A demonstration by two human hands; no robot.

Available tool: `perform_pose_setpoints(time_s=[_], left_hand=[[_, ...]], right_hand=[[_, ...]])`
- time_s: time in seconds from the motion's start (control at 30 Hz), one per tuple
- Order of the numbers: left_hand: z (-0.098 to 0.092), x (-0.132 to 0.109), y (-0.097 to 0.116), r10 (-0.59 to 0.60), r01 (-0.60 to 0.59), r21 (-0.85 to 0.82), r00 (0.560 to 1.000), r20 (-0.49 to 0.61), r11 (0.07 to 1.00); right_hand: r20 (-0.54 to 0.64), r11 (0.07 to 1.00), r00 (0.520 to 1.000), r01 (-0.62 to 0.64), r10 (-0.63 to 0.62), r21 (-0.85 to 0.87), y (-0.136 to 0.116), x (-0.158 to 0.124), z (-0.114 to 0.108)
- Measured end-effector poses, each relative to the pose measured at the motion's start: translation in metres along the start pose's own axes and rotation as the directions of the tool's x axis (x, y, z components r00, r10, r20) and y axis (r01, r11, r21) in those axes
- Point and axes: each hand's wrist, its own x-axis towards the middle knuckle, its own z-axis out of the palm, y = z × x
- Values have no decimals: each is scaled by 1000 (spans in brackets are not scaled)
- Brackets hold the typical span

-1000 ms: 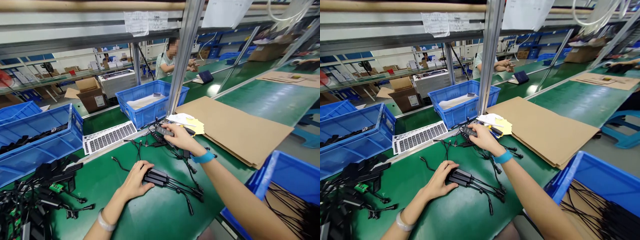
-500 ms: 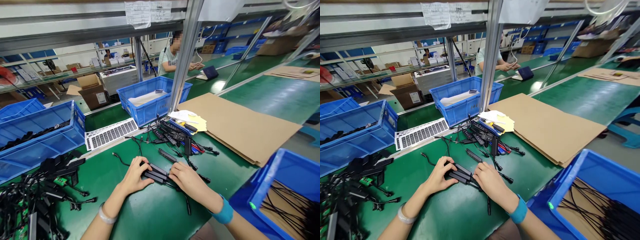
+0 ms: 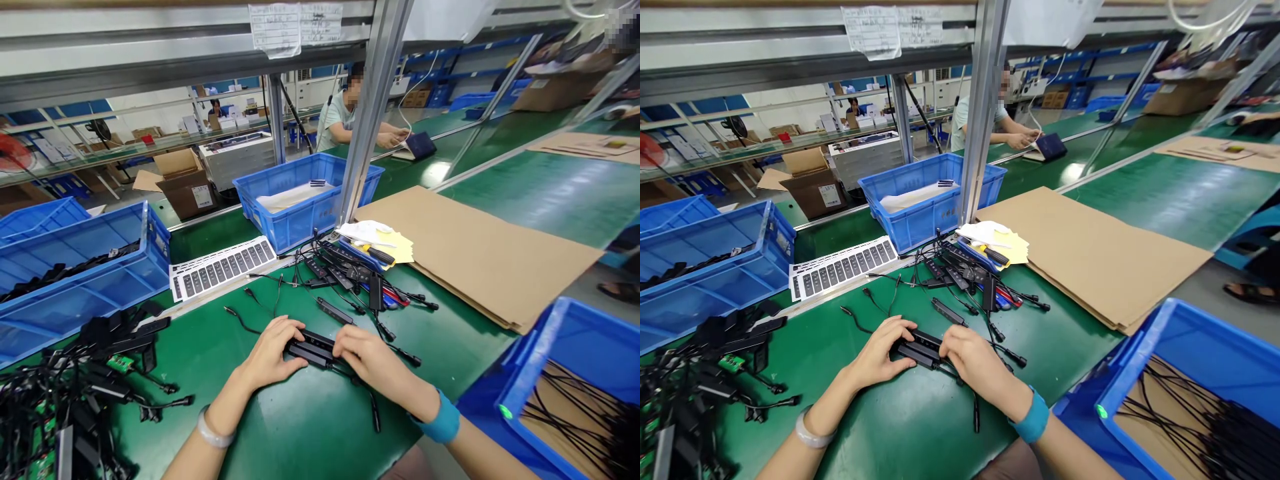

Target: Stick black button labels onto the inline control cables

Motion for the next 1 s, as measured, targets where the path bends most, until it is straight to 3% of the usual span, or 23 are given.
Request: perform_pose_setpoints(time_s=[0.1, 0.2, 0.4, 0.47, 0.53, 0.6, 0.67, 0.77, 0.83, 0.9, 1.0], left_hand=[[-3, 1, 3, -9, 8, 33, 1000, 13, 999], [-3, 1, 5, 5, -11, 109, 999, 48, 994], [-1, 1, 7, 48, -68, 245, 995, 87, 967], [0, 2, 7, 45, -77, 243, 990, 132, 967], [0, 4, 7, 52, -89, 244, 987, 154, 966], [1, 4, 7, 61, -105, 272, 984, 166, 957], [3, 5, 7, 71, -132, 319, 978, 194, 938], [5, 5, 8, 55, -146, 381, 969, 241, 913], [6, 5, 8, 42, -149, 400, 964, 264, 904], [5, 5, 9, 39, -152, 405, 961, 275, 901], [3, 6, 10, 30, -146, 417, 962, 273, 897]], right_hand=[[-134, 953, 985, -143, 111, -267, 13, 10, -4], [-79, 863, 976, -217, 203, -457, 20, 15, -1], [128, 988, 983, -121, 133, -97, 0, 12, -1], [90, 976, 977, -184, 195, -117, -1, 15, -12], [-76, 882, 930, -366, 360, -297, 7, 19, -26], [-256, 670, 824, -562, 505, -486, 21, 22, -36], [-296, 537, 758, -631, 582, -560, 34, 23, -40], [-332, 599, 770, -635, 545, -487, 42, 19, -40], [-467, 677, 782, -606, 412, -418, 38, 16, -37], [-518, 790, 810, -498, 275, -359, 29, 14, -34], [-332, 945, 930, -241, 160, -220, 21, 15, -21]])
